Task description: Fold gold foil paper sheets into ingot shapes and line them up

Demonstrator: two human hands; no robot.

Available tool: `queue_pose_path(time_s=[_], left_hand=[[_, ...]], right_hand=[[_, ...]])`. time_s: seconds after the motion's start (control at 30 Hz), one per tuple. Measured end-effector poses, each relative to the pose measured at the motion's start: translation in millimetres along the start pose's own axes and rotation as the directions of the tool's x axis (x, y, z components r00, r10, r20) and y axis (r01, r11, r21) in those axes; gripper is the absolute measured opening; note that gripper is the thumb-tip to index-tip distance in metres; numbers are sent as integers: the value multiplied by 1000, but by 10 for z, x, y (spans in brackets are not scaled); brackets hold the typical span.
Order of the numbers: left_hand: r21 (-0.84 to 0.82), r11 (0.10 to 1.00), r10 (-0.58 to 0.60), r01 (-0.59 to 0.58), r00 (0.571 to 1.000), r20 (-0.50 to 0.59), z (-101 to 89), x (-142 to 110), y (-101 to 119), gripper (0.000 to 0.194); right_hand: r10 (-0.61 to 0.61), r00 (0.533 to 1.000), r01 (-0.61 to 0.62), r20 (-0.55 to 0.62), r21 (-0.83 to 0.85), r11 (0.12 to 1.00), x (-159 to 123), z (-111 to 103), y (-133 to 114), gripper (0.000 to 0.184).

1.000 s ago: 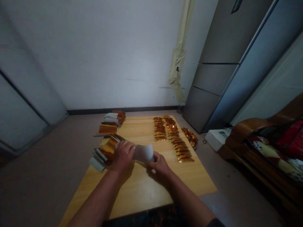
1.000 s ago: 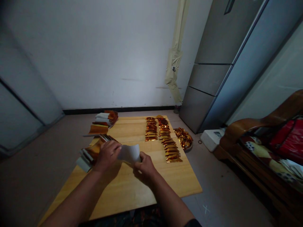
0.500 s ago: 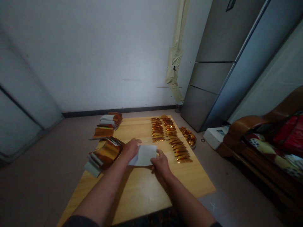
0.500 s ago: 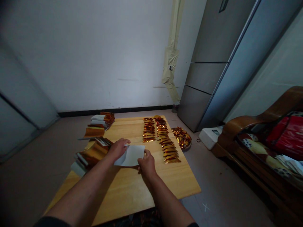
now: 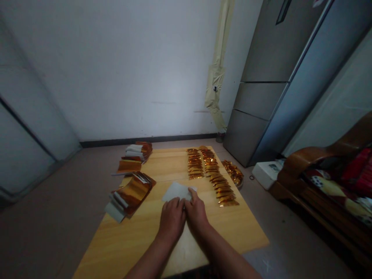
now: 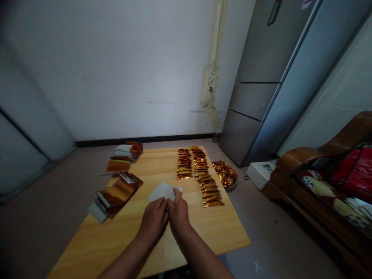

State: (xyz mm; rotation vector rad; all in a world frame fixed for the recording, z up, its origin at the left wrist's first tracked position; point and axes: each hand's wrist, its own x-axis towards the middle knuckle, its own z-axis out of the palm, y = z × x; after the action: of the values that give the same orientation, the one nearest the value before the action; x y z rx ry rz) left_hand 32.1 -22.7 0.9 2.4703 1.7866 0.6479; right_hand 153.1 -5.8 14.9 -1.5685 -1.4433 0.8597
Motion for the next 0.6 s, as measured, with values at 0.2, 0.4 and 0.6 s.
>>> queue_pose_path(time_s=[0.2,0.4,0.6], left_hand=[[-35,998,48,-50,998,-48,61,-48,-180,29],[-224,971,62,-86,992,-114,12,-76,-378,37],[-439,897,-64,44,997,-30,-188,-11,-427,31]], right_hand=[[-185,952,204,243,-54,977,-190,-214,137,61],[-439,882,471,169,-289,834,-55,-523,301,51],[-374,905,366,203,75,927,201,-378,102,15]])
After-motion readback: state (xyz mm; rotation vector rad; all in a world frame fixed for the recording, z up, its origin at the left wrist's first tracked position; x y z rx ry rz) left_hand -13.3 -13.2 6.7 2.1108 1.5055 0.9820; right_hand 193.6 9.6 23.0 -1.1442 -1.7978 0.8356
